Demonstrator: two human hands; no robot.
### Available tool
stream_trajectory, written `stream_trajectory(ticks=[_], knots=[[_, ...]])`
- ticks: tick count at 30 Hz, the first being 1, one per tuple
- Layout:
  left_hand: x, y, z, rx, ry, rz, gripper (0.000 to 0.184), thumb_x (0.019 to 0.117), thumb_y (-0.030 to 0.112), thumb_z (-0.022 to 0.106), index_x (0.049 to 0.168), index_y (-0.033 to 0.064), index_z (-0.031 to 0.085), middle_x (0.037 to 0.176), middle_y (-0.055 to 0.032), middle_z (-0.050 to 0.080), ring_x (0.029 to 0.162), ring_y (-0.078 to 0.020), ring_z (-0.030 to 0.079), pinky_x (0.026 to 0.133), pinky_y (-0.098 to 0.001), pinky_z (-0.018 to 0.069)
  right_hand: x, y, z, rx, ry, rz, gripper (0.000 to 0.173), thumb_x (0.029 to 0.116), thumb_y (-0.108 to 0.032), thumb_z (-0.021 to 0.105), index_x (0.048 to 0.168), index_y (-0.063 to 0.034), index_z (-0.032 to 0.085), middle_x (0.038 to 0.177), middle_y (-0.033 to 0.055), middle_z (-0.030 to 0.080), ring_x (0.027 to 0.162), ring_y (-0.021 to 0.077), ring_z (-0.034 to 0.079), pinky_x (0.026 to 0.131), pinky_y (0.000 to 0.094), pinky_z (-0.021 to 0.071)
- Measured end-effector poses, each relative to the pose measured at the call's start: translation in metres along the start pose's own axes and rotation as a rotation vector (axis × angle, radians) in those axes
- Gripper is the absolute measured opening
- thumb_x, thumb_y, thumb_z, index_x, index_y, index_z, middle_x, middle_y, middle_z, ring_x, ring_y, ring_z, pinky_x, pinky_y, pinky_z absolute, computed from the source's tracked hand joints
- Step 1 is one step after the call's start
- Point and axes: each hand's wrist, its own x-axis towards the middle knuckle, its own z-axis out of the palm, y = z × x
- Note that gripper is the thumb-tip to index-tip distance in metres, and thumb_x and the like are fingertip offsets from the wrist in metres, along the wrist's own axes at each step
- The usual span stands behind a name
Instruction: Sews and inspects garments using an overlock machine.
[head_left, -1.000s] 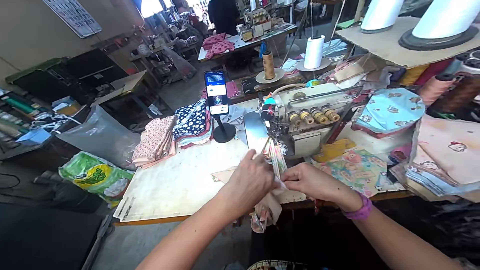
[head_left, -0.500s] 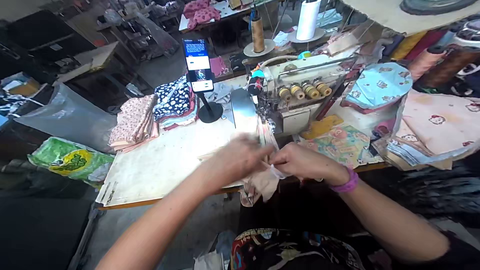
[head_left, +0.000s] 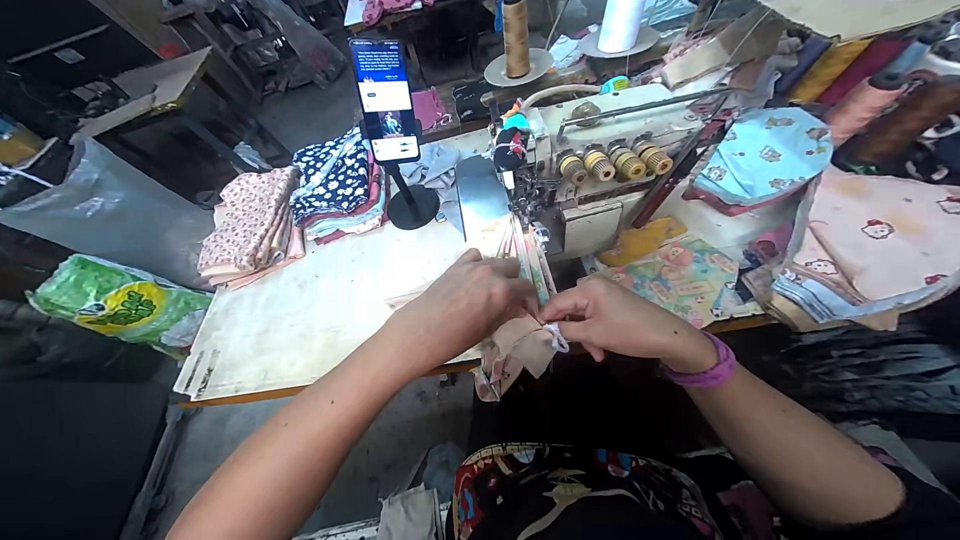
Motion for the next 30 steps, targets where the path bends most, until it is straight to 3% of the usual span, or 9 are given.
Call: stream_trajectory(ticks=[3,6,11,16,18,21,23,25,30], knots=[[0.006,-0.005,0.004,-0.110,-0.048,0.011,0.019,0.0977,0.024,0.064,0.102,0.0109,0.078,0.108,-0.0096,0.069,0.099,-0.0259,0.067,0.079,-0.0432,0.0516,-0.004,0.008,-0.001,-0.009,0.064,-0.128,0.016,0.0931,-0.005,0.059,0.100,0.0005,0.072,0.080,-0.0049,0.067,0.056,-0.0107,0.051,0.051,0.0081,0.0439],[0.011,-0.012,-0.009,-0.233,-0.099,-0.001,0.019,0.0952,0.022,0.065,0.090,0.0100,0.078,0.107,-0.0047,0.073,0.112,-0.0220,0.064,0.099,-0.0499,0.0433,-0.002,0.025,-0.011,-0.180,0.163,-0.274,0.024,0.0906,-0.009,0.055,0.099,-0.0009,0.076,0.112,0.0079,0.071,0.088,-0.0002,0.061,0.075,0.0164,0.0499],[0.012,-0.015,-0.014,-0.151,-0.155,-0.053,0.019,0.0970,0.027,0.066,0.091,0.0139,0.079,0.083,0.0012,0.074,0.084,-0.0150,0.066,0.093,-0.0514,0.0372,0.002,0.027,-0.010,-0.286,0.234,-0.208,0.024,0.0965,-0.028,0.067,0.101,-0.0070,0.078,0.089,0.0024,0.072,0.080,0.0055,0.062,0.076,0.0265,0.0505],[0.014,-0.015,-0.018,-0.197,-0.191,-0.060,0.019,0.0966,0.027,0.066,0.090,0.0145,0.078,0.083,0.0015,0.072,0.090,-0.0158,0.064,0.099,-0.0541,0.0328,0.004,0.023,-0.011,-0.233,0.211,-0.262,0.023,0.0977,-0.025,0.066,0.101,-0.0061,0.078,0.093,0.0028,0.074,0.085,0.0029,0.064,0.080,0.0231,0.0495],[0.015,-0.018,-0.021,-0.248,-0.179,-0.047,0.019,0.0958,0.026,0.066,0.088,0.0144,0.079,0.083,0.0019,0.072,0.090,-0.0152,0.063,0.100,-0.0546,0.0313,0.004,0.025,-0.013,-0.112,0.249,-0.250,0.027,0.0976,-0.023,0.066,0.115,-0.0042,0.074,0.104,0.0043,0.073,0.087,0.0014,0.065,0.080,0.0186,0.0532],[0.009,-0.035,-0.039,-0.473,-0.112,-0.028,0.024,0.0948,0.024,0.060,0.086,0.0110,0.078,0.094,0.0040,0.071,0.107,-0.0086,0.060,0.110,-0.0464,0.0322,-0.001,0.040,-0.021,-0.093,0.174,-0.043,0.023,0.1024,-0.013,0.055,0.117,0.0000,0.067,0.102,0.0079,0.071,0.075,0.0065,0.065,0.071,0.0256,0.0564],[0.005,-0.051,-0.053,-0.610,-0.033,-0.048,0.024,0.0937,0.024,0.060,0.082,0.0097,0.075,0.099,0.0062,0.069,0.108,-0.0032,0.059,0.101,-0.0290,0.0446,0.014,0.043,-0.007,-0.319,-0.134,0.088,0.023,0.1028,-0.005,0.054,0.114,0.0072,0.069,0.098,0.0216,0.071,0.075,0.0292,0.068,0.075,0.0487,0.0568],[0.008,-0.061,-0.059,-0.763,0.030,-0.101,0.020,0.0938,0.022,0.060,0.083,0.0105,0.072,0.100,0.0079,0.067,0.104,0.0000,0.060,0.091,-0.0196,0.0492,0.038,0.024,0.028,-0.401,-0.202,-0.049,0.025,0.0991,-0.008,0.061,0.114,0.0103,0.067,0.110,0.0294,0.068,0.104,0.0434,0.067,0.094,0.0603,0.0498],[0.010,-0.067,-0.065,-0.816,0.137,-0.196,0.022,0.0905,0.021,0.056,0.075,0.0149,0.070,0.097,0.0085,0.068,0.094,-0.0004,0.062,0.078,-0.0185,0.0508,0.108,-0.027,0.090,-0.298,0.172,-0.427,0.031,0.1013,-0.017,0.058,0.122,0.0042,0.068,0.121,0.0226,0.069,0.119,0.0312,0.065,0.104,0.0462,0.0495]])
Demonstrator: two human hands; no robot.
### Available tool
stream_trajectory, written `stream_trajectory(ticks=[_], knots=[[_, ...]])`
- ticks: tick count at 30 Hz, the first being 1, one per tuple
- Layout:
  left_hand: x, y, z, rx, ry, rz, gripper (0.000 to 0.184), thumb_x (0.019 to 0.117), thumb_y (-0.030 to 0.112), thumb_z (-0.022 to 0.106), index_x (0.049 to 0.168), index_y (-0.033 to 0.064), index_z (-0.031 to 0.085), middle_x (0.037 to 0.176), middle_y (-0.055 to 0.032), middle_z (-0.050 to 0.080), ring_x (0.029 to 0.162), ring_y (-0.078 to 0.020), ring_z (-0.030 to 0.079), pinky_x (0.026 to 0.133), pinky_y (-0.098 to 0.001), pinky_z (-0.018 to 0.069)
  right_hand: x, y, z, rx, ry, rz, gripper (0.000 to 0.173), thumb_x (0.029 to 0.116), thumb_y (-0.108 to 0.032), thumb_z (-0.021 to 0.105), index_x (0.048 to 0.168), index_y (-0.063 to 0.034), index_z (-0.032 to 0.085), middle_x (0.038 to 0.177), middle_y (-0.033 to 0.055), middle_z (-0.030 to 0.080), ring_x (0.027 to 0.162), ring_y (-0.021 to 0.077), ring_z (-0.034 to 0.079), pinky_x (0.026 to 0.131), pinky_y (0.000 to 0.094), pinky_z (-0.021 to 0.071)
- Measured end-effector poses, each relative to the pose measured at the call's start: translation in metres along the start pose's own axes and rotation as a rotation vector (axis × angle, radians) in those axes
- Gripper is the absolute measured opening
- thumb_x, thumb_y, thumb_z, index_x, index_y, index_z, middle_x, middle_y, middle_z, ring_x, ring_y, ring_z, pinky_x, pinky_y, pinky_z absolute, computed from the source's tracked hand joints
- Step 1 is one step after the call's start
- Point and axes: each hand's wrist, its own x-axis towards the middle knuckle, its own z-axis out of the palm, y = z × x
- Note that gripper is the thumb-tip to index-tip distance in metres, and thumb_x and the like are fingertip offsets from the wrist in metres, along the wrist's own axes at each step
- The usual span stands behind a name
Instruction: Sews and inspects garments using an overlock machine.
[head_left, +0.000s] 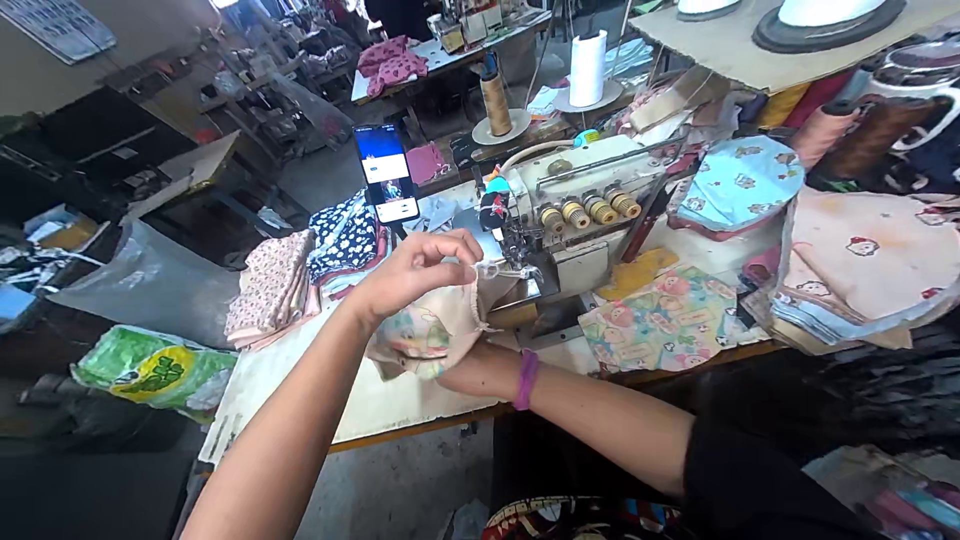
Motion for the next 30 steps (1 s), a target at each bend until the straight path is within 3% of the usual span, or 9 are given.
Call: stream_trajectory(ticks=[4,7,9,13,18,22,24,27,30], knots=[[-0.007,-0.014,-0.004,-0.054,0.031,0.006,0.023,0.0925,0.030,0.061,0.076,0.0181,0.071,0.096,0.0088,0.069,0.094,-0.0017,0.063,0.079,-0.0196,0.0524,-0.033,0.026,-0.003,-0.042,-0.116,-0.184,0.023,0.1012,-0.006,0.058,0.118,0.0008,0.073,0.109,0.0187,0.074,0.099,0.0344,0.073,0.088,0.0510,0.0572],[-0.003,-0.025,-0.002,-0.126,0.037,0.054,0.021,0.0932,0.035,0.063,0.079,0.0213,0.073,0.099,0.0103,0.069,0.100,-0.0015,0.063,0.085,-0.0204,0.0523,-0.071,0.052,-0.035,-0.011,0.447,-0.116,0.021,0.0938,-0.019,0.071,0.093,0.0013,0.074,0.081,0.0093,0.073,0.071,0.0128,0.069,0.068,0.0271,0.0586],[-0.001,-0.030,0.000,-0.164,0.018,0.069,0.023,0.0943,0.034,0.063,0.080,0.0197,0.072,0.099,0.0088,0.069,0.099,-0.0022,0.063,0.083,-0.0201,0.0520,-0.075,0.066,-0.069,-0.119,0.649,-0.013,0.030,0.0914,-0.025,0.075,0.098,0.0044,0.070,0.079,0.0111,0.068,0.065,0.0101,0.062,0.062,0.0220,0.0535],[0.005,-0.033,0.000,-0.181,-0.002,0.073,0.022,0.0922,0.032,0.061,0.076,0.0199,0.072,0.096,0.0094,0.069,0.098,-0.0020,0.063,0.083,-0.0204,0.0513,-0.054,0.090,-0.084,-0.216,0.632,-0.004,0.029,0.0914,-0.022,0.074,0.108,0.0023,0.073,0.100,0.0179,0.070,0.067,0.0166,0.061,0.061,0.0286,0.0520],[-0.007,-0.042,-0.009,-0.180,0.040,0.035,0.022,0.0901,0.037,0.064,0.074,0.0247,0.071,0.094,0.0129,0.069,0.098,-0.0007,0.063,0.086,-0.0205,0.0511,-0.077,0.105,-0.077,-0.187,0.616,0.054,0.019,0.0966,-0.016,0.065,0.095,0.0001,0.075,0.094,0.0133,0.071,0.076,0.0120,0.065,0.069,0.0222,0.0556],[-0.009,-0.046,-0.011,-0.186,0.051,0.032,0.021,0.0901,0.034,0.064,0.074,0.0238,0.071,0.093,0.0120,0.069,0.098,-0.0014,0.063,0.086,-0.0209,0.0511,-0.107,0.080,-0.114,-0.411,0.035,0.547,0.022,0.0995,-0.010,0.062,0.112,0.0034,0.073,0.114,0.0263,0.068,0.099,0.0458,0.068,0.086,0.0625,0.0524],[-0.006,-0.042,-0.011,-0.153,0.041,0.033,0.020,0.0887,0.033,0.064,0.073,0.0226,0.070,0.093,0.0117,0.069,0.097,-0.0011,0.063,0.084,-0.0201,0.0517,-0.105,0.068,-0.124,-0.435,0.171,0.356,0.018,0.0947,-0.011,0.069,0.106,0.0021,0.076,0.101,0.0227,0.071,0.084,0.0390,0.070,0.076,0.0557,0.0570],[-0.003,-0.038,-0.011,-0.088,0.001,0.076,0.019,0.0885,0.032,0.065,0.074,0.0197,0.069,0.092,0.0112,0.068,0.098,-0.0005,0.063,0.085,-0.0187,0.0518,-0.077,0.051,-0.133,-0.224,0.414,-0.049,0.019,0.0940,-0.022,0.070,0.093,-0.0033,0.072,0.089,0.0058,0.071,0.084,0.0078,0.067,0.079,0.0208,0.0555],[0.002,-0.031,-0.009,-0.064,-0.047,0.093,0.020,0.0891,0.029,0.065,0.073,0.0167,0.067,0.092,0.0099,0.067,0.100,-0.0013,0.062,0.086,-0.0191,0.0500,-0.041,0.042,-0.137,-0.140,0.267,-0.102,0.022,0.0920,-0.020,0.074,0.104,-0.0030,0.068,0.106,0.0084,0.073,0.097,0.0137,0.070,0.084,0.0288,0.0570]])
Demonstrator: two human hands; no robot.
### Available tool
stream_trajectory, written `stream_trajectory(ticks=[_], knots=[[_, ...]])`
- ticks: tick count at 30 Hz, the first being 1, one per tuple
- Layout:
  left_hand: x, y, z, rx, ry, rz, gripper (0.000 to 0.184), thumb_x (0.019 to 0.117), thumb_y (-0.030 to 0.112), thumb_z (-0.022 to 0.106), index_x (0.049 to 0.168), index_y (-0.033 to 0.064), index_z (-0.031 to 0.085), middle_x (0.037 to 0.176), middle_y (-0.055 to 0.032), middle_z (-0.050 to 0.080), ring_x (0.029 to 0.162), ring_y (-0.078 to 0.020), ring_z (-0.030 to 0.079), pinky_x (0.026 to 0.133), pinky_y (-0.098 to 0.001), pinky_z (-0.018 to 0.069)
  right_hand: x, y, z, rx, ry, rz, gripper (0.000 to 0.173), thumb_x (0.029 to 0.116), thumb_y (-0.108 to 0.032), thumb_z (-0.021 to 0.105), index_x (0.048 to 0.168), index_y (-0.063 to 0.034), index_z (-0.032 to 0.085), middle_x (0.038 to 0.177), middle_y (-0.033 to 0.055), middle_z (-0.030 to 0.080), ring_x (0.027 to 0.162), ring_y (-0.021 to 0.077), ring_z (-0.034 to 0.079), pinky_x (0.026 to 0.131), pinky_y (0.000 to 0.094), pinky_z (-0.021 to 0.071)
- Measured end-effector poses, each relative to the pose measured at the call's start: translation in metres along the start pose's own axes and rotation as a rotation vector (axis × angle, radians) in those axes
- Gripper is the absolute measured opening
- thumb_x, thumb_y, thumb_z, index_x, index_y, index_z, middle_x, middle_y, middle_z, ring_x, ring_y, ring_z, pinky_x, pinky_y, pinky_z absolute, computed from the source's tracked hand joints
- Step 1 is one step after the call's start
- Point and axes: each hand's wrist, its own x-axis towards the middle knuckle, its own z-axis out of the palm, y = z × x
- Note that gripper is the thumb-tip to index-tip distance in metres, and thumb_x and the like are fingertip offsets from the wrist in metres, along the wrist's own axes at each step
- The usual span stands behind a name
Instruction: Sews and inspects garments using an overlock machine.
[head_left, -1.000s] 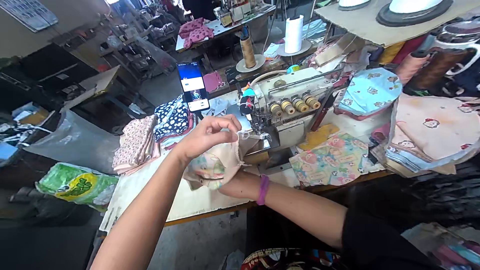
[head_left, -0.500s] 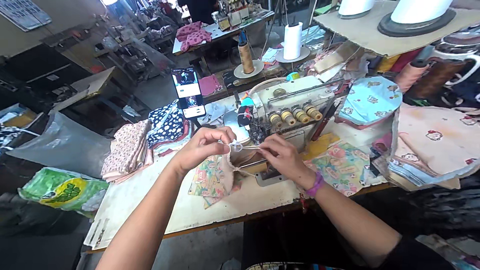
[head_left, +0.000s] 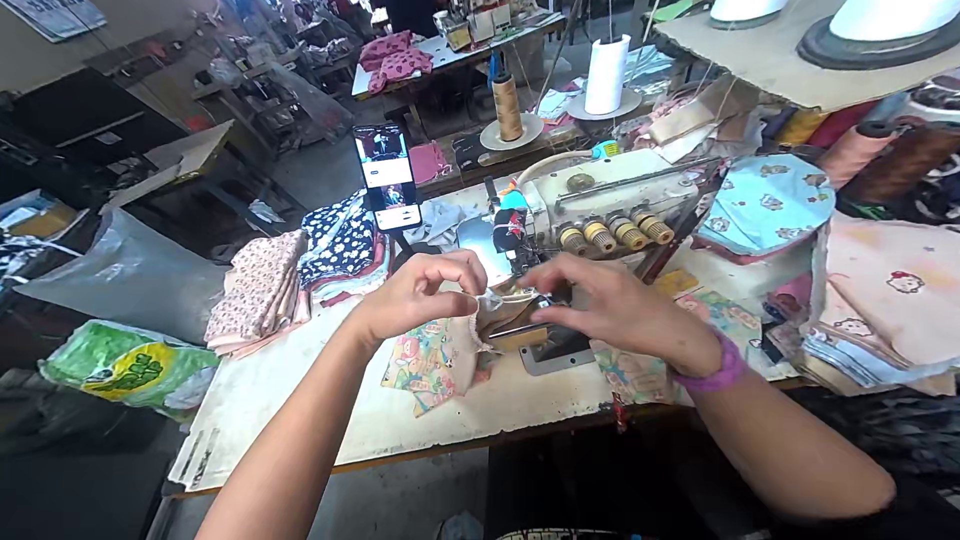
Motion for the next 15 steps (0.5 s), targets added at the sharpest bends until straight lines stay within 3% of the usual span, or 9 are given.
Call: stream_trajectory(ticks=[3,6,10,15], knots=[[0.005,0.002,0.000,0.027,-0.013,0.003,0.021,0.0885,0.026,0.064,0.071,0.0149,0.066,0.093,0.0093,0.066,0.099,0.0007,0.061,0.083,-0.0157,0.0495,0.021,0.008,0.008,0.042,-0.146,0.018,0.021,0.0928,-0.014,0.073,0.110,-0.0041,0.066,0.108,0.0075,0.073,0.096,0.0134,0.071,0.082,0.0293,0.0571],[0.004,-0.002,-0.004,0.033,0.002,-0.018,0.020,0.0892,0.025,0.063,0.072,0.0151,0.066,0.094,0.0095,0.066,0.099,0.0012,0.061,0.082,-0.0149,0.0495,0.022,0.010,0.011,0.152,-0.094,0.034,0.013,0.0942,-0.010,0.069,0.104,-0.0013,0.066,0.095,0.0057,0.074,0.089,0.0044,0.070,0.082,0.0190,0.0557],[0.005,-0.005,-0.005,0.020,0.022,-0.024,0.020,0.0899,0.025,0.063,0.072,0.0152,0.067,0.097,0.0084,0.067,0.100,0.0006,0.061,0.079,-0.0141,0.0495,0.019,0.012,0.008,0.219,-0.084,0.098,0.012,0.0992,-0.013,0.064,0.103,-0.0027,0.069,0.090,0.0008,0.072,0.079,-0.0054,0.064,0.075,0.0106,0.0520],[0.009,-0.003,-0.004,0.017,0.010,-0.003,0.019,0.0901,0.024,0.063,0.075,0.0138,0.068,0.099,0.0066,0.068,0.099,-0.0002,0.062,0.077,-0.0143,0.0499,0.020,0.012,0.017,0.090,0.074,-0.010,0.010,0.0946,-0.009,0.066,0.100,-0.0011,0.069,0.086,0.0037,0.072,0.077,-0.0005,0.067,0.072,0.0136,0.0553]])
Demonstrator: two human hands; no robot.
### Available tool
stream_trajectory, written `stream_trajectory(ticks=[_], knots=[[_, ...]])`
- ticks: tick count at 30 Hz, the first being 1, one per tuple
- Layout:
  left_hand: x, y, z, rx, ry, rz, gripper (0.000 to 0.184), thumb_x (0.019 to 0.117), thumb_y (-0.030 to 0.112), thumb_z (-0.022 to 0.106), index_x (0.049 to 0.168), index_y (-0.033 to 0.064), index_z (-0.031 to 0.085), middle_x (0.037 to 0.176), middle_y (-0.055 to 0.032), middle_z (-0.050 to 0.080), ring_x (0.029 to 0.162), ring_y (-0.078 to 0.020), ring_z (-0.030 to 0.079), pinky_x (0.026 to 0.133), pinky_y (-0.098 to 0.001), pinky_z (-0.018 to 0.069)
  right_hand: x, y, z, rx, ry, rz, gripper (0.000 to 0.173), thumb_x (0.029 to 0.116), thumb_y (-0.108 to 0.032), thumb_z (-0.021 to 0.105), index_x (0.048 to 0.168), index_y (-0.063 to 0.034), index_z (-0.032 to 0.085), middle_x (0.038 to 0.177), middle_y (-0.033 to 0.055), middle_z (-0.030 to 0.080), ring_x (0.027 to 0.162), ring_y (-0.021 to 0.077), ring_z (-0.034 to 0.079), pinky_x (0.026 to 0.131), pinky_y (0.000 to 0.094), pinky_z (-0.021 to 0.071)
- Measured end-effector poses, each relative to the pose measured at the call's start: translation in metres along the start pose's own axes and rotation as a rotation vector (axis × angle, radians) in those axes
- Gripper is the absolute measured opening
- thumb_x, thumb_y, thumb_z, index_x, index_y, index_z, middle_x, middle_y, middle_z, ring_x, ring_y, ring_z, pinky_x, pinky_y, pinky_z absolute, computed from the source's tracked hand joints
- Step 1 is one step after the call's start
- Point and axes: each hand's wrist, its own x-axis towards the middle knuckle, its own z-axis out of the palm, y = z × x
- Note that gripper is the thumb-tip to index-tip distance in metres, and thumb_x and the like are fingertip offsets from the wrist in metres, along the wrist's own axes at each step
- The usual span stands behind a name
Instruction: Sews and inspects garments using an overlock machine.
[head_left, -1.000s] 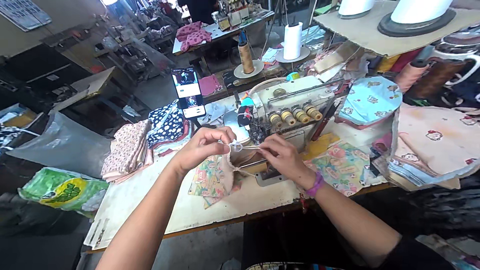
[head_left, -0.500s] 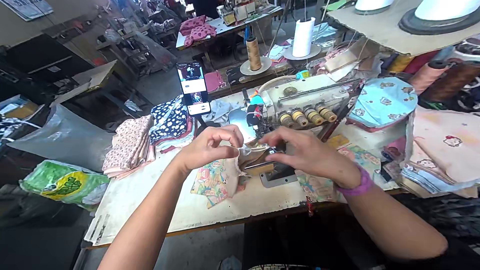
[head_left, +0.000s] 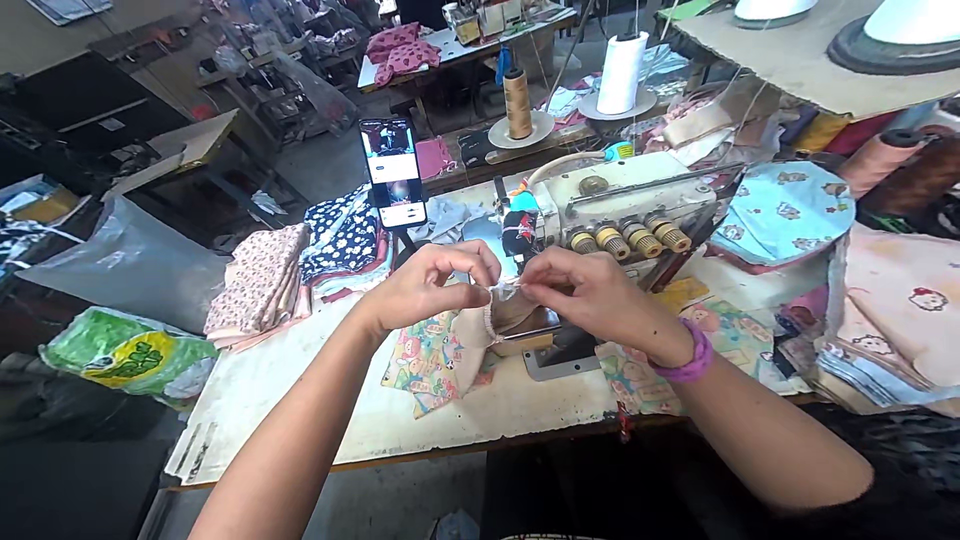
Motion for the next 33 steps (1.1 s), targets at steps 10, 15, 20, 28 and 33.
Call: stream_trajectory(ticks=[10,15,20,28,33], knots=[[-0.004,0.001,-0.003,0.014,0.020,-0.013,0.018,0.0900,0.023,0.063,0.075,0.0144,0.069,0.100,0.0067,0.069,0.101,-0.0009,0.062,0.081,-0.0160,0.0510,-0.004,-0.008,0.006,0.120,-0.048,0.136,0.021,0.0921,-0.012,0.071,0.110,-0.0003,0.073,0.091,0.0044,0.070,0.083,0.0006,0.064,0.077,0.0134,0.0529],[-0.001,-0.001,0.000,-0.003,0.016,0.009,0.019,0.0908,0.024,0.064,0.076,0.0138,0.069,0.099,0.0072,0.068,0.099,0.0003,0.062,0.078,-0.0145,0.0505,-0.005,-0.006,0.008,0.097,-0.021,0.112,0.012,0.0897,-0.013,0.073,0.090,-0.0010,0.074,0.088,0.0038,0.067,0.084,-0.0007,0.062,0.075,0.0110,0.0503],[-0.003,-0.004,-0.002,-0.020,0.022,0.012,0.021,0.0921,0.027,0.064,0.077,0.0139,0.070,0.100,0.0067,0.068,0.098,-0.0005,0.063,0.078,-0.0154,0.0513,-0.008,-0.004,0.011,0.171,0.010,0.156,0.011,0.0875,-0.013,0.076,0.089,-0.0023,0.072,0.091,0.0012,0.070,0.086,-0.0028,0.064,0.078,0.0117,0.0513],[-0.002,-0.007,0.001,-0.049,0.039,0.004,0.019,0.0913,0.024,0.064,0.077,0.0139,0.071,0.100,0.0074,0.069,0.098,0.0004,0.063,0.078,-0.0152,0.0513,-0.011,-0.004,0.010,0.164,0.033,0.204,0.031,0.0908,-0.012,0.072,0.121,-0.0041,0.072,0.090,-0.0025,0.075,0.083,-0.0047,0.068,0.078,0.0117,0.0542],[0.001,-0.009,0.007,-0.056,0.031,-0.002,0.019,0.0908,0.023,0.064,0.075,0.0137,0.069,0.099,0.0081,0.068,0.095,0.0022,0.062,0.075,-0.0132,0.0499,-0.011,-0.006,0.002,0.114,-0.034,0.188,0.033,0.0974,-0.012,0.065,0.129,-0.0036,0.068,0.102,0.0043,0.075,0.093,-0.0004,0.068,0.086,0.0154,0.0543]])
